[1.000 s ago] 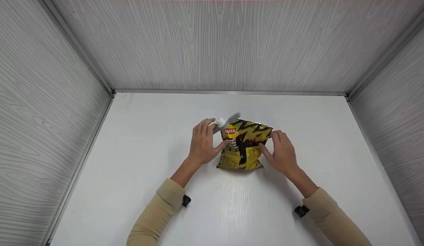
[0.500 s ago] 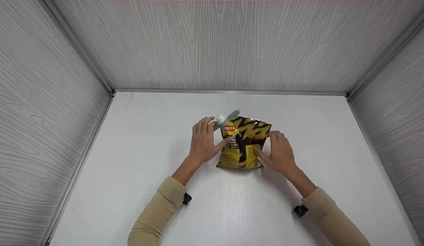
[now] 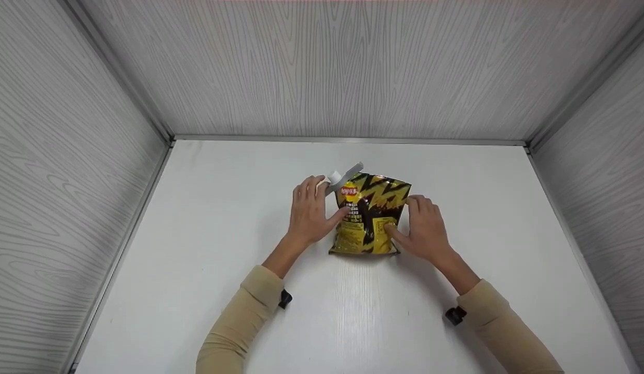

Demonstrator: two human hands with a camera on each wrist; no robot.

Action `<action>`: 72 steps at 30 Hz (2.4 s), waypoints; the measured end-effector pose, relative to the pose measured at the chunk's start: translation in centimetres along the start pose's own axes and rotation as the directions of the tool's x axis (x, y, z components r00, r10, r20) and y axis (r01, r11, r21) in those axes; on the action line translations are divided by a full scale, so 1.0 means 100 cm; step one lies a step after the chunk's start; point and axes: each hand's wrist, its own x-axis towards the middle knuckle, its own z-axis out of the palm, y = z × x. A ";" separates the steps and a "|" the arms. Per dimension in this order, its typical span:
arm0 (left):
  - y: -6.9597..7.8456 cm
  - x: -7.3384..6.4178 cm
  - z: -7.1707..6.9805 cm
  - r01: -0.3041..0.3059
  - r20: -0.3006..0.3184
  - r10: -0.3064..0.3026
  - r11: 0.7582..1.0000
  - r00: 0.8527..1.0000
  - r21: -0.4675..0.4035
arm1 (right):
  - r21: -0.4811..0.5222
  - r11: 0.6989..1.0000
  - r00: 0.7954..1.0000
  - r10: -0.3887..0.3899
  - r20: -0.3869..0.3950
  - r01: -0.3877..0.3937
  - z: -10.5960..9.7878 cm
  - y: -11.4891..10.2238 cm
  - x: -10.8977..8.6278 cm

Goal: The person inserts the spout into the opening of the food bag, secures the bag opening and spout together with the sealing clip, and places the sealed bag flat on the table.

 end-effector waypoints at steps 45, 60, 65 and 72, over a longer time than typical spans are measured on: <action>-0.010 0.014 0.012 0.098 0.114 -0.099 0.995 0.989 0.013 | -0.048 0.998 0.986 0.048 0.160 -0.041 0.011 0.004 0.014; -0.017 0.020 0.019 0.108 0.125 -0.106 0.994 0.986 -0.009 | -0.034 0.999 0.985 0.040 0.168 -0.034 0.017 0.007 0.020; -0.018 0.021 0.021 0.123 0.143 -0.120 0.992 0.982 -0.007 | -0.030 0.999 0.984 0.035 0.176 -0.030 0.018 0.008 0.021; -0.019 0.024 0.023 0.133 0.170 -0.130 0.991 0.977 -0.003 | -0.038 0.998 0.979 0.058 0.197 -0.051 0.019 0.008 0.023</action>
